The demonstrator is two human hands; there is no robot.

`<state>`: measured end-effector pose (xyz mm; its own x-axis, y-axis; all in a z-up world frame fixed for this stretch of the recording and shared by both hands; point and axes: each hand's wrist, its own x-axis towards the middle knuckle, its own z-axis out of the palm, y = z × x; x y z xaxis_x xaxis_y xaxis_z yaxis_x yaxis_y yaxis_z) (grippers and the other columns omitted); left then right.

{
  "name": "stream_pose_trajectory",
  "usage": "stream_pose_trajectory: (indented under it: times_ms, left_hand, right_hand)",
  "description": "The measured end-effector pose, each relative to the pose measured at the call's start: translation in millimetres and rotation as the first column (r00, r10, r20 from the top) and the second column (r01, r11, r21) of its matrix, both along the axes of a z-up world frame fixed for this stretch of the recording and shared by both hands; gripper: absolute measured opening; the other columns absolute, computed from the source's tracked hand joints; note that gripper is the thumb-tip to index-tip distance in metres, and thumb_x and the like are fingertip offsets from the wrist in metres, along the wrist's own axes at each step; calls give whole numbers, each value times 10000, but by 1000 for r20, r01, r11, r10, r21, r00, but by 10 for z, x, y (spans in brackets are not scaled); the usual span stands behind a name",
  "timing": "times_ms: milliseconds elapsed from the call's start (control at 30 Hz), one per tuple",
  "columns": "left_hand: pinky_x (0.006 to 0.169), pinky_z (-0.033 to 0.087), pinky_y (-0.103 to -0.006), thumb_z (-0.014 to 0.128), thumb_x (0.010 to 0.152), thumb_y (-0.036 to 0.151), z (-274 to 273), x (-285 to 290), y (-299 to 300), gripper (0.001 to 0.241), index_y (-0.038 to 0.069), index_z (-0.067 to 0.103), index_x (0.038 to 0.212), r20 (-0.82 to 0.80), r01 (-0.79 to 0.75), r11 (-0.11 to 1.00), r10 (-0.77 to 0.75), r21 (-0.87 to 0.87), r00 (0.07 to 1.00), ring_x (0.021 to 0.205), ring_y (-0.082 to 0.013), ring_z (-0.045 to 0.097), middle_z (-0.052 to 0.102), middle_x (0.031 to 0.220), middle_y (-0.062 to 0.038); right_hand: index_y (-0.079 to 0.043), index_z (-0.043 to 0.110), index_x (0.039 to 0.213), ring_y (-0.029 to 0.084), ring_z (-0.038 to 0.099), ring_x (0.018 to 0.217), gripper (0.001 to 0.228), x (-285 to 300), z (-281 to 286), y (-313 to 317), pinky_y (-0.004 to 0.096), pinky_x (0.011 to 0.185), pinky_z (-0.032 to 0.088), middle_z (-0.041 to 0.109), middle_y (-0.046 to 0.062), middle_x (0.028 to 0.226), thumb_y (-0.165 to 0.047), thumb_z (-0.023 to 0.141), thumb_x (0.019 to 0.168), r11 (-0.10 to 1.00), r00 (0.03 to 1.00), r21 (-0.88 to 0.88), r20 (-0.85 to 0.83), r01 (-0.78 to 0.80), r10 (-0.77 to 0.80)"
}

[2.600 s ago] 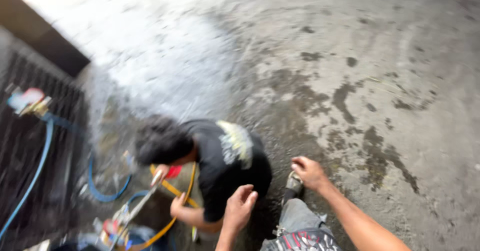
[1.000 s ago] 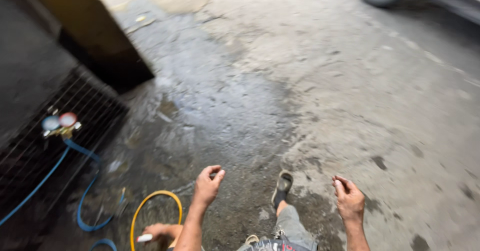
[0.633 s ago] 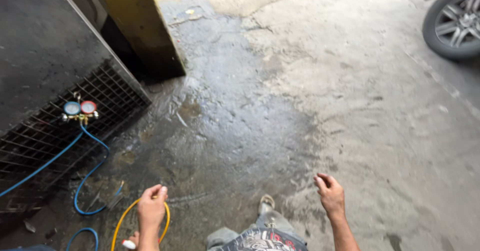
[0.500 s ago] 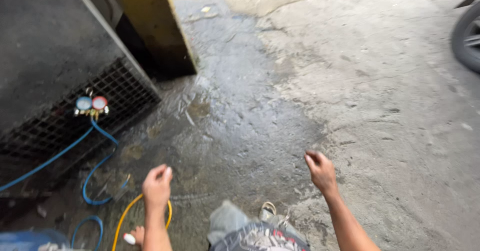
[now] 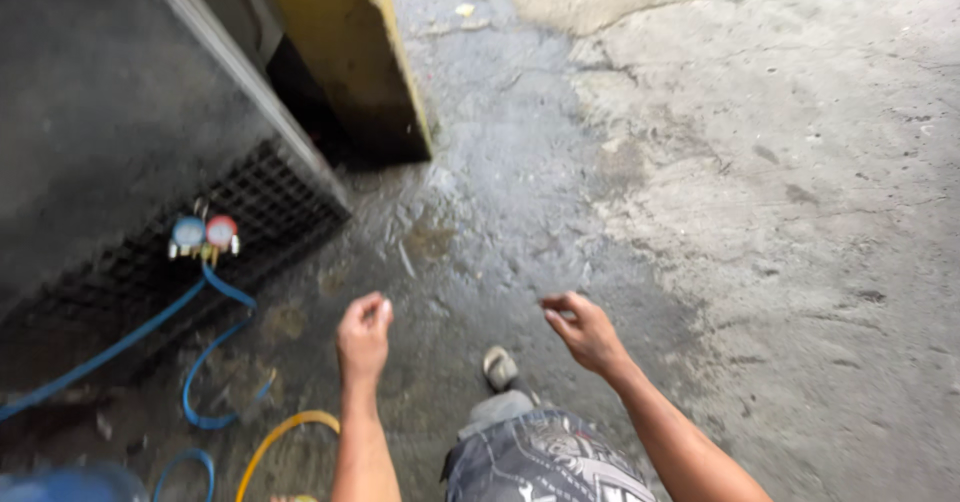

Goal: The person rinses a car air conditioning evaporator core in a water basin, then carries it to a vehicle trunk. They place the core into the trunk's AC housing, insert two fan motors, and use a screwdriver to secure components inside the housing.

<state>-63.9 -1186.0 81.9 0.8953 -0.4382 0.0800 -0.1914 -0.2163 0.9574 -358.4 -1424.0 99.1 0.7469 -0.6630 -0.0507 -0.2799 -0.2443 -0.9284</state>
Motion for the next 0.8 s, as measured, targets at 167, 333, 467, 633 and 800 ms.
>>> stream_pose_trajectory:
  times_ms: [167,333,467,633,800]
  left_hand:
    - [760,587,-289,726,940,179,-358,610,-451,304,-6,699,1180,-85,-35,993,45,116,995,836,-151,742,765,1000,-97]
    - [797,588,-286,710,958,178,-450,1228,-780,317,-10,685,1212,-101,-13,994,24,105,995,876,-161,743,761,1028,-109]
    - [849,585,-295,713,959,155,-561,1680,-760,360,-63,657,1240,-97,-38,997,44,62,994,948,-202,735,748,1082,-155]
    - [843,595,-347,717,982,90,-744,2270,-952,396,-110,589,1299,-162,-286,955,295,76,942,903,-274,732,702,1075,-248]
    - [865,584,-317,708,983,116,-552,2373,-849,392,-90,605,1301,-149,-389,920,392,50,908,934,-225,727,710,1106,-193]
  right_hand:
    - [-85,744,1203,191,734,1015,284,-223,-387,-1015,334,892,579,792,64,1119,-219,664,966,945,929,17,-189,327,-318]
    - [-49,724,1168,161,734,1004,248,-117,-864,-1801,303,898,565,792,67,1070,-191,659,975,876,882,105,-72,471,-466]
    - [-52,771,1112,188,724,912,234,614,-1248,-2170,329,827,578,803,104,1001,-203,688,953,885,891,130,-156,447,-427]
    - [-59,755,1118,190,758,964,268,2087,-1078,-2610,345,857,583,804,103,1039,-239,696,929,987,991,115,-96,109,-98]
    - [-102,750,1141,245,756,976,277,3232,-833,-3032,375,837,603,771,107,1095,-272,676,935,955,944,23,-151,-294,294]
